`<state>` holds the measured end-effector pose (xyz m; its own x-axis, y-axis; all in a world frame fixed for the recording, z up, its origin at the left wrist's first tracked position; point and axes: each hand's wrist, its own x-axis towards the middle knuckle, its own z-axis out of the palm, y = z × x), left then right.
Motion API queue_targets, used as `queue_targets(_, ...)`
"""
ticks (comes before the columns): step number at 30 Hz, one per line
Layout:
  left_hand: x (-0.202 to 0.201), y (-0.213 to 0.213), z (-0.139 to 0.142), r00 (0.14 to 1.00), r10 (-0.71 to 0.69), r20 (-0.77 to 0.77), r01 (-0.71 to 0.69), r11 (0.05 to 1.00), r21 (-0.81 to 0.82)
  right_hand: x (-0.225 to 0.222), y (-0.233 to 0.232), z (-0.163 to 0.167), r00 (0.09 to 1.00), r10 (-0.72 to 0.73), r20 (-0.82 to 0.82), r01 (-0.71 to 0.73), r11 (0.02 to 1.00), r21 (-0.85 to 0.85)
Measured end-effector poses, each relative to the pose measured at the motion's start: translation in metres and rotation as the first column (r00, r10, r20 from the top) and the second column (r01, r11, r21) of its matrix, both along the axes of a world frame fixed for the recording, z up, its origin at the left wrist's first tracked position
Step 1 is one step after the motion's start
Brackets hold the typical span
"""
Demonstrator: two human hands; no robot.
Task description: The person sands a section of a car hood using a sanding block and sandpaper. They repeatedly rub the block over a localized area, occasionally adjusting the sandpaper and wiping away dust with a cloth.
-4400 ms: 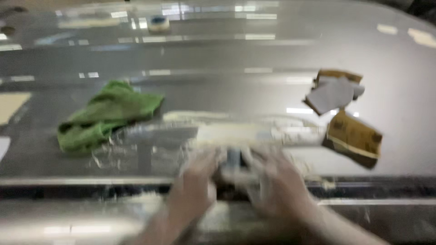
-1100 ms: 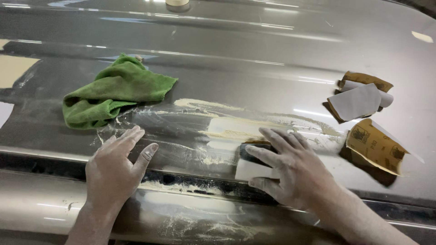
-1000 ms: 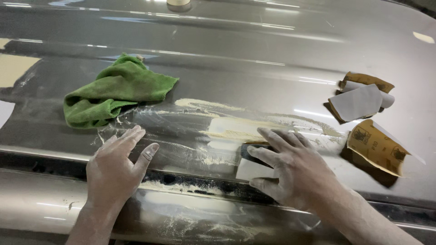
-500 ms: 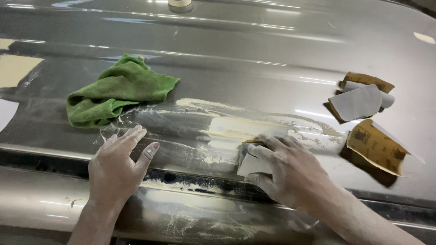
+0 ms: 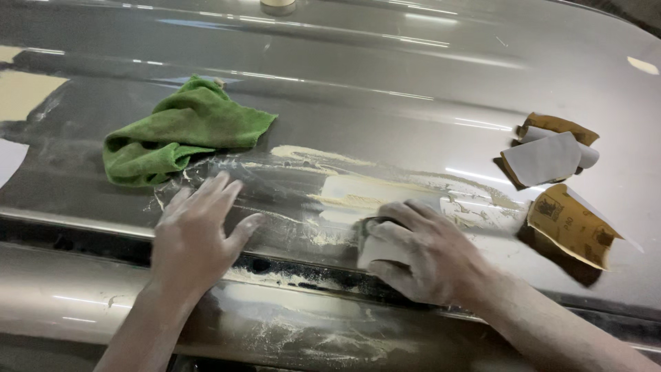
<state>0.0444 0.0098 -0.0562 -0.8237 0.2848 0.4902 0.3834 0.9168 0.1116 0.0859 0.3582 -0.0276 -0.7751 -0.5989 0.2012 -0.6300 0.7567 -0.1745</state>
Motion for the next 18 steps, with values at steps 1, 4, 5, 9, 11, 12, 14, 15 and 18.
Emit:
queue_targets(1,-0.007,0.005,0.001,1.000,-0.028,0.003,0.028,0.999,-0.032,-0.005,-0.006,0.000,0.999,0.015,0.035,-0.016,1.000,0.015)
queue_targets(4,-0.037,0.026,0.006,0.991,-0.121,0.064,0.127,0.987,-0.094,-0.021,-0.035,0.002,0.994,0.062,0.090,-0.058,0.998,-0.039)
queue_targets(5,-0.049,0.035,0.008,0.981,-0.161,0.108,0.171,0.981,-0.092,-0.026,-0.045,0.003,0.993,0.077,0.094,-0.071,0.995,-0.072)
queue_targets(9,-0.085,0.052,0.018,0.944,-0.196,0.265,0.218,0.974,-0.055,-0.032,-0.072,0.010,0.965,0.166,-0.201,-0.181,0.982,-0.060)
queue_targets(11,-0.092,0.054,0.021,0.940,-0.208,0.270,0.224,0.974,-0.033,-0.025,-0.071,0.017,0.982,0.148,-0.118,-0.155,0.986,-0.059)
queue_targets(12,-0.094,0.055,0.022,0.939,-0.213,0.269,0.228,0.973,-0.024,-0.021,-0.070,0.021,0.992,0.119,-0.046,-0.120,0.993,-0.022)
queue_targets(14,-0.096,0.056,0.023,0.938,-0.219,0.267,0.231,0.973,-0.015,-0.017,-0.069,0.025,0.994,0.054,0.098,-0.059,0.997,0.051)
queue_targets(15,-0.096,0.057,0.023,0.940,-0.218,0.261,0.229,0.973,-0.009,-0.016,-0.068,0.027,0.998,0.050,0.045,-0.053,0.996,0.066)
queue_targets(18,-0.099,0.059,0.021,0.951,-0.193,0.240,0.195,0.981,0.014,-0.022,-0.074,0.024,0.989,0.086,-0.119,-0.078,0.994,0.072)
